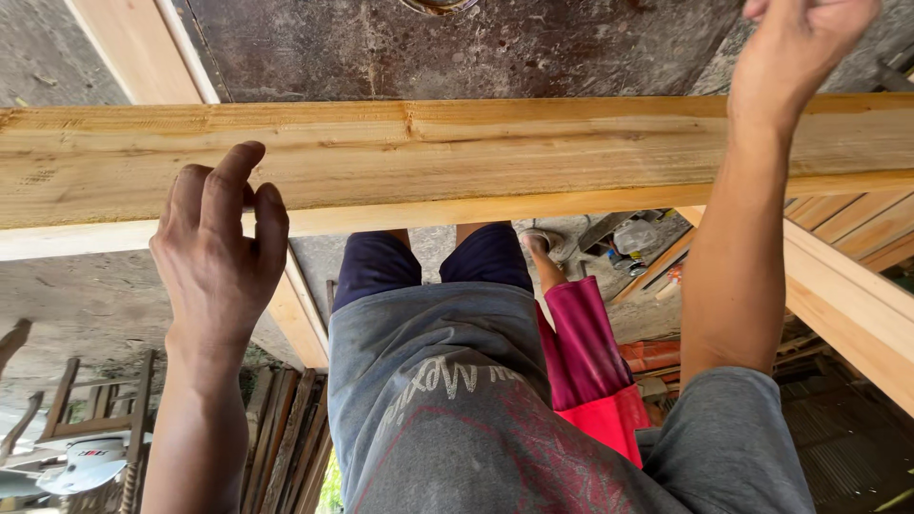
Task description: The person applies a clear finish to long wooden planks using a yellow-handled paintbrush. They repeatedly dip the brush into a can of finish and stroke it along the length of the planks, occasionally repositioning the wood to access different sections.
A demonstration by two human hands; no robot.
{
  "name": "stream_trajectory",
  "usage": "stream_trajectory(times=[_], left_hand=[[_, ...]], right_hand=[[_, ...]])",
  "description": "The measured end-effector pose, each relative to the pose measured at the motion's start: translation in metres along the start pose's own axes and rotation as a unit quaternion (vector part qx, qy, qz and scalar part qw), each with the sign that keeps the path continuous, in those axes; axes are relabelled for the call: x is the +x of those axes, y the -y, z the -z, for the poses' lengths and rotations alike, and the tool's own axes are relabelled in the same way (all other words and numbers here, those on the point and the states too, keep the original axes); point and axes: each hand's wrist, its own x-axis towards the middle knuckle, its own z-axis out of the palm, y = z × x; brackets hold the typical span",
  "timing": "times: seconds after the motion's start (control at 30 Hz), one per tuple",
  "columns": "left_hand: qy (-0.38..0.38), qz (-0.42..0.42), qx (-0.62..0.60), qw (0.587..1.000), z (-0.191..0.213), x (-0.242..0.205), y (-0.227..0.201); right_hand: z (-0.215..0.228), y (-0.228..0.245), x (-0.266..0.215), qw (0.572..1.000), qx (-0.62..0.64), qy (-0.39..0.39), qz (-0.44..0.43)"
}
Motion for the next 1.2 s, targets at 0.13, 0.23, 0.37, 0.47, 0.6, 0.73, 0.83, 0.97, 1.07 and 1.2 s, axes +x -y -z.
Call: stream_trajectory(times=[0.13, 0.23, 0.37, 0.47, 0.6, 0.73, 0.83, 0.97, 1.07, 1.2], left_hand=[[-0.004, -0.012, -0.007, 1.000, 0.000, 0.009, -0.007], [0.006, -0.007, -0.004, 1.000, 0.001, 0.011, -0.010], [0.019, -0.011, -0.010, 1.000, -0.005, 0.019, -0.017], [0.027, -0.017, -0.007, 0.999, -0.009, 0.023, -0.022], [0.044, -0.028, 0.007, 0.999, -0.016, 0.027, -0.031], [0.051, -0.048, 0.001, 0.998, -0.024, 0.035, -0.037], [0.060, -0.052, -0.007, 0.997, -0.030, 0.039, -0.040], [0.065, -0.063, -0.008, 0.996, -0.037, 0.048, -0.045], [0.057, -0.083, -0.017, 0.995, -0.043, 0.054, -0.052], [0.081, -0.078, -0.016, 0.994, -0.060, 0.066, -0.067]], right_hand=[[0.017, 0.015, -0.014, 0.996, 0.073, -0.024, -0.056], [0.017, 0.038, -0.031, 0.975, 0.181, -0.051, -0.121], [0.011, 0.065, -0.056, 0.957, 0.187, 0.017, -0.219], [-0.014, 0.064, -0.070, 0.948, 0.136, 0.128, -0.256], [-0.033, 0.051, -0.080, 0.909, 0.042, 0.179, -0.374], [-0.001, 0.040, -0.083, 0.874, -0.088, 0.200, -0.433], [0.054, 0.038, -0.078, 0.882, -0.174, 0.194, -0.394], [0.115, 0.047, -0.065, 0.869, -0.279, 0.163, -0.374], [0.107, 0.059, -0.059, 0.908, -0.176, 0.118, -0.362], [0.037, 0.058, -0.066, 0.907, -0.106, 0.203, -0.353]])
